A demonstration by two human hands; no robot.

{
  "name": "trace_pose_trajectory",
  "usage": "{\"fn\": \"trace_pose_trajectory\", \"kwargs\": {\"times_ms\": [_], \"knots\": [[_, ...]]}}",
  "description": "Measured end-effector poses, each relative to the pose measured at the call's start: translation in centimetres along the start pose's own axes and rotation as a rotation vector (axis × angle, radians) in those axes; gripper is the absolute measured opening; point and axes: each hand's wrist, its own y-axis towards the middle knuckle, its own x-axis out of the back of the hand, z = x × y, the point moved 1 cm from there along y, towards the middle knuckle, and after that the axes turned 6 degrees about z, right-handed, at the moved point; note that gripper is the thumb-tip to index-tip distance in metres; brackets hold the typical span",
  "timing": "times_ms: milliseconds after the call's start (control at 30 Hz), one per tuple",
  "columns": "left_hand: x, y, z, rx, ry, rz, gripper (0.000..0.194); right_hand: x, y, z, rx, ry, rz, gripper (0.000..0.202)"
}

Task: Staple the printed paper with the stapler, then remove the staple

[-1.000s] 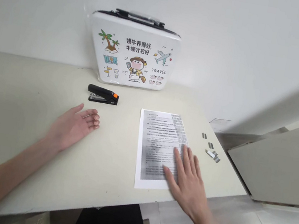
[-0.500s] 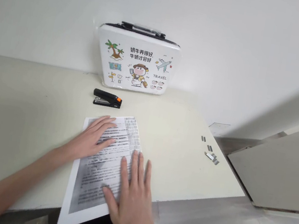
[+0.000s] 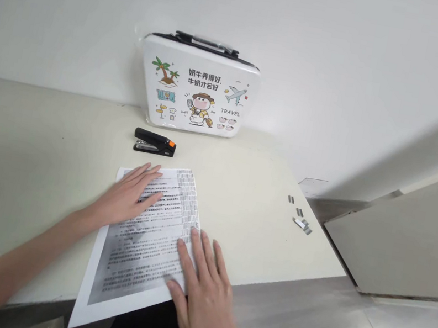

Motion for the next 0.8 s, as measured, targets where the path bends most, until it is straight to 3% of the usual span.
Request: {"fn": "trace_pose_trajectory", "kwargs": {"times_ms": [100, 200, 367, 500, 633, 800], "knots": [[0.3, 0.0, 0.3, 0.005, -0.032, 0.002, 0.06, 1.3, -0.7, -1.5, -0.02, 0.061, 0.023, 0.074], [0.7, -0.1, 0.4, -0.002, -0.067, -0.044, 0.053, 2.5, -2.1, -4.4, -0.201, 0.172, 0.032, 0.067], [1.0, -0.6, -1.1, -0.069, -0.052, -0.157, 0.04, 3.1, -5.8, -12.5, -0.564, 0.113, -0.207, 0.07], [0.7, -0.9, -2.0, -0.042, -0.086, -0.109, 0.045, 2.9, -7.8, -18.9, -0.693, 0.13, -0.29, 0.086], [0.4, -1.0, -1.5, 0.026, -0.098, -0.026, 0.055, 3.2, -7.5, -22.5, -0.789, 0.16, -0.351, 0.097], [0.4, -1.2, -0.2, 0.001, -0.027, -0.004, 0.055, 3.4, -5.0, -24.5, -0.879, 0.149, -0.341, 0.102]]}}
